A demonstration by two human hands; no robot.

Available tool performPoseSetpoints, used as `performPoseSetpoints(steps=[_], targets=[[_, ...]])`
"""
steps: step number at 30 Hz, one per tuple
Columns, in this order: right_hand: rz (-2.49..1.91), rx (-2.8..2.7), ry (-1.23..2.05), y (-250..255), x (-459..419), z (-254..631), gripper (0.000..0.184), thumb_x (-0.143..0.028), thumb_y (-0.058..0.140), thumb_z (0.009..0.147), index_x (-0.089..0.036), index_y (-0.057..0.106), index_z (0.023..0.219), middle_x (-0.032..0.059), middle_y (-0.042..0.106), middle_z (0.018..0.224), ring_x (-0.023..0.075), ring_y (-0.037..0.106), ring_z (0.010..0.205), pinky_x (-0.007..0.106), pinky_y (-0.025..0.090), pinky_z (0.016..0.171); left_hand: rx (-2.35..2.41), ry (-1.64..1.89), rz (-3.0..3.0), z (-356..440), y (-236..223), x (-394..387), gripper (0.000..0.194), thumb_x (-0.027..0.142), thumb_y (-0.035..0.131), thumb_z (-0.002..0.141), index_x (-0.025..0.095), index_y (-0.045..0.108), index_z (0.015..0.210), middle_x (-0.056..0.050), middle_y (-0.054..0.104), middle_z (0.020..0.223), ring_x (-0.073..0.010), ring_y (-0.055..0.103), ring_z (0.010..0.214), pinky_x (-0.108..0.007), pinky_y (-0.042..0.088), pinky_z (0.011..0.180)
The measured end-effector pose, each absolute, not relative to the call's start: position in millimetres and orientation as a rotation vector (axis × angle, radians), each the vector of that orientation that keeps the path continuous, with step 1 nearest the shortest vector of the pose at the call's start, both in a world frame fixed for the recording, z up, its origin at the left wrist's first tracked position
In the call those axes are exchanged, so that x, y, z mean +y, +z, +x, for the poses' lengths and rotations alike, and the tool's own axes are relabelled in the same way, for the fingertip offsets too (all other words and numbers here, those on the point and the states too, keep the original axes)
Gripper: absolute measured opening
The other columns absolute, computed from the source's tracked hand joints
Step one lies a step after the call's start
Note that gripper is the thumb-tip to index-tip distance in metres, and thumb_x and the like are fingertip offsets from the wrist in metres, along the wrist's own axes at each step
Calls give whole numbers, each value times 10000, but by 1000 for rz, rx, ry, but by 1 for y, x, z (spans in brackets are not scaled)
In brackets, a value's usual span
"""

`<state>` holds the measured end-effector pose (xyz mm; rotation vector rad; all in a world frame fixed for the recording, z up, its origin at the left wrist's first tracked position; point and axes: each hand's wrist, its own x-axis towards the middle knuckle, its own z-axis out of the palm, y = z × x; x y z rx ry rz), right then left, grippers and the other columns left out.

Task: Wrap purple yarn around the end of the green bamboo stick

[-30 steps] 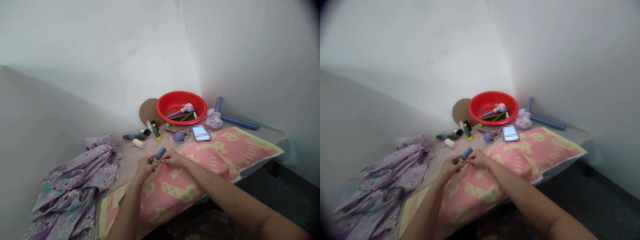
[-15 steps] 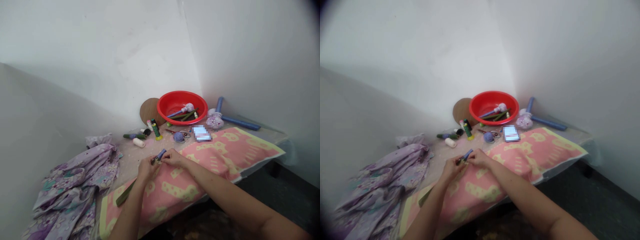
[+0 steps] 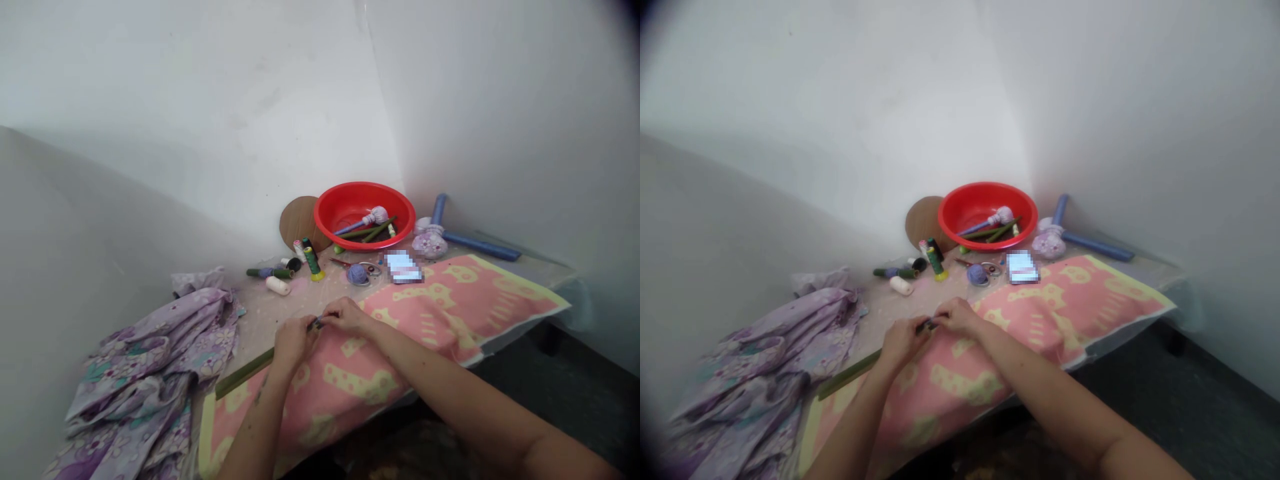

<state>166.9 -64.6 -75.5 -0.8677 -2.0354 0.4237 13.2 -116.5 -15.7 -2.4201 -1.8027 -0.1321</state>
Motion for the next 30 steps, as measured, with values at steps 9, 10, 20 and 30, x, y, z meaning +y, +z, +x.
performPoseSetpoints(steps=[9, 10, 20, 30], targets=[[-878, -2056, 178, -69, -67, 172, 200, -340, 534, 727, -188, 658, 688, 17, 601, 690, 99, 544, 655, 169, 340, 546, -1674, -140, -2579, 14, -14, -120, 307, 291, 434, 722, 294, 575, 995, -37, 644, 839, -174, 557, 739, -227, 329, 604], [-877, -2044, 215, -68, -66, 173, 204, -349, 543, 718, -186, 659, 680, 16, 596, 693, 98, 540, 653, 167, 341, 545, -1646, -159, -2619, 13, -13, -120, 315, 282, 435, 719, 300, 570, 1003, -32, 646, 836, -169, 558, 727, -223, 328, 596], [-769, -1860, 1223, -72, -58, 182, 265, -355, 624, 592, -101, 656, 659, -11, 559, 531, 76, 455, 492, 171, 337, 467, -1479, -317, -2875, 8, -8, -124, 382, 186, 480, 646, 259, 577, 1008, -17, 656, 800, -151, 568, 679, -214, 346, 599], [-657, -1445, 1597, -68, -64, 179, 116, -224, 587, 543, -112, 579, 512, -38, 475, 420, 56, 380, 421, 186, 268, 432, -1598, -962, -3075, 14, 4, -129, 311, 236, 578, 615, 139, 586, 910, -5, 606, 688, -103, 517, 569, -193, 394, 540]])
